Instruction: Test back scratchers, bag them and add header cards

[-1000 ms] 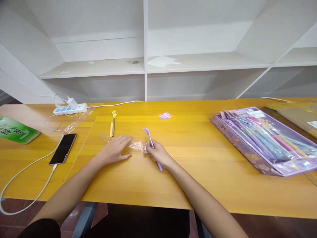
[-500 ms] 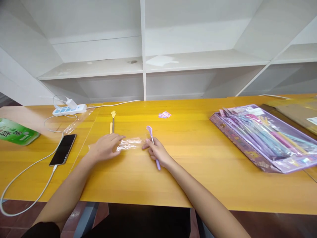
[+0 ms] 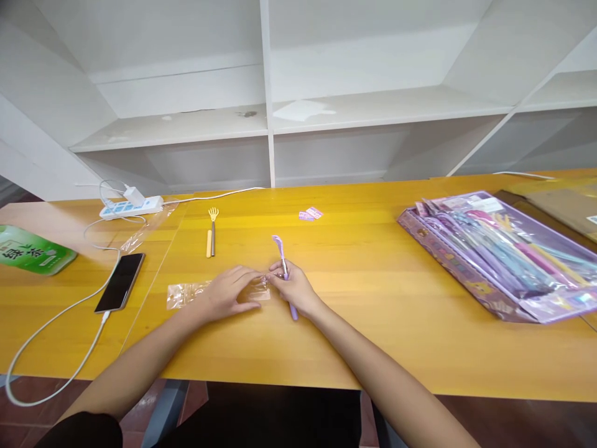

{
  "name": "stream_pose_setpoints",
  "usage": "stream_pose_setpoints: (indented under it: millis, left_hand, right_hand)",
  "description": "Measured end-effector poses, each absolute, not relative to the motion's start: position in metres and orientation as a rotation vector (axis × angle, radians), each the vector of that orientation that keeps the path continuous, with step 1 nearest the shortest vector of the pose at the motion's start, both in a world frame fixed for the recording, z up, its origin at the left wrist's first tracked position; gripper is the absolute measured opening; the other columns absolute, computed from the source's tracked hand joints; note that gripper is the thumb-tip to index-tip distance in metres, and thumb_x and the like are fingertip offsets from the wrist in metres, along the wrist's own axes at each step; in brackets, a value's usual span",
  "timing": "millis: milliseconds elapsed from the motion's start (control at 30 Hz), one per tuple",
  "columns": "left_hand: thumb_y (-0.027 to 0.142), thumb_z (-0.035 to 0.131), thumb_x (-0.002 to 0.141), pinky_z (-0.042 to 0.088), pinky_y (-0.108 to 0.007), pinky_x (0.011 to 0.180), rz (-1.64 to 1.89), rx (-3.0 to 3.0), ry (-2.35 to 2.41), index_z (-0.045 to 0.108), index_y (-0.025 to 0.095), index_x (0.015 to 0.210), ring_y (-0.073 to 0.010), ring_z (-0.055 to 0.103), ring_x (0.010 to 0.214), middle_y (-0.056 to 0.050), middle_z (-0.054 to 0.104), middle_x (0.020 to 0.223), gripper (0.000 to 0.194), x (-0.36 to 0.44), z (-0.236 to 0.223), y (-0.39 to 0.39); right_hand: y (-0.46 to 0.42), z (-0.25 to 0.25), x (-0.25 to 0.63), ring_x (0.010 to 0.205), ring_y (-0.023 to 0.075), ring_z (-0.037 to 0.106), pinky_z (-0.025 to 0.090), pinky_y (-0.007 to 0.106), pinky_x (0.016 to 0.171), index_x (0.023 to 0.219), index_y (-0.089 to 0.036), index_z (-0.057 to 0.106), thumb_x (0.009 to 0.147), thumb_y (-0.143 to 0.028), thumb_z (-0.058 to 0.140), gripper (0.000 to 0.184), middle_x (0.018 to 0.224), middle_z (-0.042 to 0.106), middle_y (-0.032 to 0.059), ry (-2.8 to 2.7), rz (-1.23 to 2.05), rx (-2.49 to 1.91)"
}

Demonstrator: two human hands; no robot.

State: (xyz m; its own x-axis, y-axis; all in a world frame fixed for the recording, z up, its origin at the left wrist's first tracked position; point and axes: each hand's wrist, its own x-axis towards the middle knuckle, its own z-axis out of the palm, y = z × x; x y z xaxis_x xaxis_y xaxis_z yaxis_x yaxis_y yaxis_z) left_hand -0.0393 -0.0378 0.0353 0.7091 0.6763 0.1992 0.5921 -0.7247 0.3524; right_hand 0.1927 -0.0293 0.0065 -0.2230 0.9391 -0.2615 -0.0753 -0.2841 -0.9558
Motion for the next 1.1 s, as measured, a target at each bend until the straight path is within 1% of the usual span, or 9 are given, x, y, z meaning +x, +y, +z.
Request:
stream_pose_setpoints:
  millis: [67,167,400,533,700,800,900,967,1100]
  left_hand:
    - [0.047,0.069,0.099,0.058,-0.045,0.101,0.528,2.618,1.010,0.056,0.022,0.142,-0.0286,0.069,0.119,-0.013,0.071,0.132,0.051,-0.040,0.033,-0.038]
    - [0.045,0.068,0.099,0.059,-0.043,0.101,0.602,2.596,1.027,0.058,0.022,0.139,-0.0273,0.071,0.117,-0.013,0.072,0.129,0.047,-0.043,0.031,-0.035]
    - [0.042,0.068,0.099,0.061,-0.043,0.097,0.691,2.650,0.916,0.059,0.019,0.139,-0.0268,0.072,0.113,-0.015,0.074,0.124,0.046,-0.044,0.029,-0.036]
    - [0.042,0.069,0.099,0.061,-0.045,0.098,0.667,2.695,0.878,0.057,0.020,0.145,-0.0278,0.071,0.115,-0.016,0.073,0.128,0.053,-0.042,0.030,-0.038]
    - [0.036,0.066,0.100,0.062,-0.044,0.095,0.718,2.715,0.915,0.058,0.020,0.143,-0.0269,0.073,0.111,-0.015,0.074,0.124,0.047,-0.045,0.028,-0.037]
    - [0.034,0.065,0.101,0.062,-0.043,0.096,0.737,2.701,0.969,0.059,0.020,0.142,-0.0264,0.072,0.112,-0.015,0.075,0.124,0.044,-0.047,0.028,-0.035]
    - [0.034,0.063,0.102,0.061,-0.044,0.099,0.728,2.701,1.059,0.059,0.019,0.141,-0.0265,0.071,0.115,-0.014,0.074,0.126,0.041,-0.050,0.031,-0.033]
    - [0.034,0.063,0.103,0.061,-0.045,0.099,0.728,2.703,1.102,0.060,0.019,0.139,-0.0265,0.071,0.115,-0.014,0.074,0.127,0.039,-0.053,0.032,-0.031]
    - [0.034,0.063,0.103,0.061,-0.045,0.099,0.738,2.701,1.143,0.061,0.018,0.138,-0.0261,0.071,0.115,-0.014,0.074,0.127,0.038,-0.057,0.032,-0.028]
  right_hand:
    - [-0.030,0.008,0.193,0.046,0.0049,0.038,0.026,0.022,0.041,0.103,-0.023,0.059,0.073,-0.049,0.086,0.049,0.080,0.067,-0.0044,-1.125,1.685,-1.186]
    - [-0.030,0.009,0.196,0.053,0.0070,0.048,0.031,0.022,0.044,0.104,-0.022,0.062,0.071,-0.046,0.089,0.049,0.086,0.068,-0.0016,-1.187,1.731,-1.173]
    - [-0.030,0.005,0.196,0.064,0.0125,0.059,0.048,0.027,0.061,0.098,-0.021,0.063,0.068,-0.050,0.093,0.052,0.078,0.066,-0.0024,-1.318,1.704,-1.160]
    - [-0.030,0.005,0.197,0.066,0.0133,0.060,0.048,0.029,0.065,0.098,-0.021,0.062,0.063,-0.051,0.096,0.057,0.076,0.066,-0.0034,-1.314,1.688,-1.147]
    - [-0.028,0.004,0.197,0.064,0.0138,0.054,0.044,0.029,0.063,0.100,-0.022,0.061,0.062,-0.055,0.096,0.061,0.073,0.062,-0.0048,-1.379,1.633,-1.199]
    - [-0.026,0.011,0.207,0.071,0.0181,0.057,0.047,0.032,0.067,0.105,-0.023,0.064,0.078,-0.062,0.083,0.051,0.080,0.063,-0.0004,-1.473,1.448,-1.240]
    - [-0.023,0.028,0.230,0.095,0.0259,0.063,0.051,0.040,0.086,0.112,-0.023,0.069,0.103,-0.060,0.054,0.041,0.101,0.066,0.0088,-1.649,1.006,-1.242]
    - [-0.021,0.041,0.248,0.101,0.0281,0.063,0.049,0.043,0.093,0.117,-0.024,0.071,0.108,-0.052,0.046,0.039,0.107,0.066,0.0115,-1.847,0.840,-1.181]
    - [-0.020,0.055,0.269,0.093,0.0267,0.066,0.051,0.041,0.087,0.112,-0.027,0.073,0.111,-0.045,0.043,0.035,0.101,0.071,0.0093,-2.222,0.905,-1.112]
